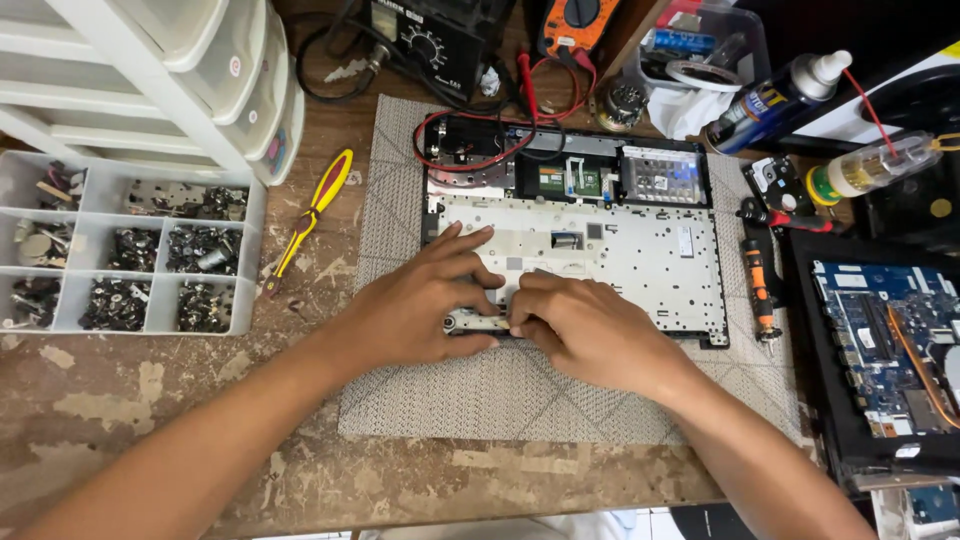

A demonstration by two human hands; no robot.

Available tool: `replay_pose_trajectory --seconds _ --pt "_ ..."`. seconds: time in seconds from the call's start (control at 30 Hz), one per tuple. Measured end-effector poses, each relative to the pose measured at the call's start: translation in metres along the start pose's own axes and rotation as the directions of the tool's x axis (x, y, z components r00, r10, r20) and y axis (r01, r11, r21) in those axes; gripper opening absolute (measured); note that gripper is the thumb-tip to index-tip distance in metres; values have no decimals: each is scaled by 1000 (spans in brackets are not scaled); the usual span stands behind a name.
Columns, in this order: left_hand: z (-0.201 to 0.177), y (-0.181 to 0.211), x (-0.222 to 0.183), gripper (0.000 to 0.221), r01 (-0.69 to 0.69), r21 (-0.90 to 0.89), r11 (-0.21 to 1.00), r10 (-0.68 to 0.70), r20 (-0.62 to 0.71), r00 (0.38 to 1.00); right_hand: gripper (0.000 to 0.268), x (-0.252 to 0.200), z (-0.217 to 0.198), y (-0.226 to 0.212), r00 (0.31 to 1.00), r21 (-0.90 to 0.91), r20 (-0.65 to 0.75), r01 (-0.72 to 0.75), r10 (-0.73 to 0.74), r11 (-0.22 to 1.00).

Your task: Aligning and seating an internal circuit board into a laptop chassis

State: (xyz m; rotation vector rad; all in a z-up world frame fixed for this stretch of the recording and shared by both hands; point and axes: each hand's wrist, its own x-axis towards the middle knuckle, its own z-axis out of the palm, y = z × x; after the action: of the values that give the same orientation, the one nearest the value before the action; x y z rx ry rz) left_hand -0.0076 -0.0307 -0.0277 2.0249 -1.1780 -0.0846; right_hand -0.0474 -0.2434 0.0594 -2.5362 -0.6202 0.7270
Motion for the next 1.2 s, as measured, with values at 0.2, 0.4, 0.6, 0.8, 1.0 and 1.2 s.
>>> replay_pose_trajectory --seconds 0.2,0.4,0.6,0.8,1.0,1.2 --pt "-9 9 3 21 39 -34 999 -38 41 998 14 0 1 8 967 -190 -138 187 -215 964" --pt "-5 2 2 24 5 -37 999 -5 19 1000 3 6 8 12 915 -303 -243 242 -321 922" --pt "-12 7 4 24 9 -45 999 -7 45 999 6 7 7 5 921 -309 -254 211 -295 927" --pt "-16 13 6 23 45 -59 997 -42 60 997 4 12 10 7 921 -319 -270 189 -280 929" --pt "-14 9 3 26 16 -50 999 -14 43 999 11 14 17 11 915 -308 -276 206 -295 929" --pt "-19 17 6 24 55 -55 997 -50 89 995 9 18 11 13 940 -139 -239 217 -246 966"
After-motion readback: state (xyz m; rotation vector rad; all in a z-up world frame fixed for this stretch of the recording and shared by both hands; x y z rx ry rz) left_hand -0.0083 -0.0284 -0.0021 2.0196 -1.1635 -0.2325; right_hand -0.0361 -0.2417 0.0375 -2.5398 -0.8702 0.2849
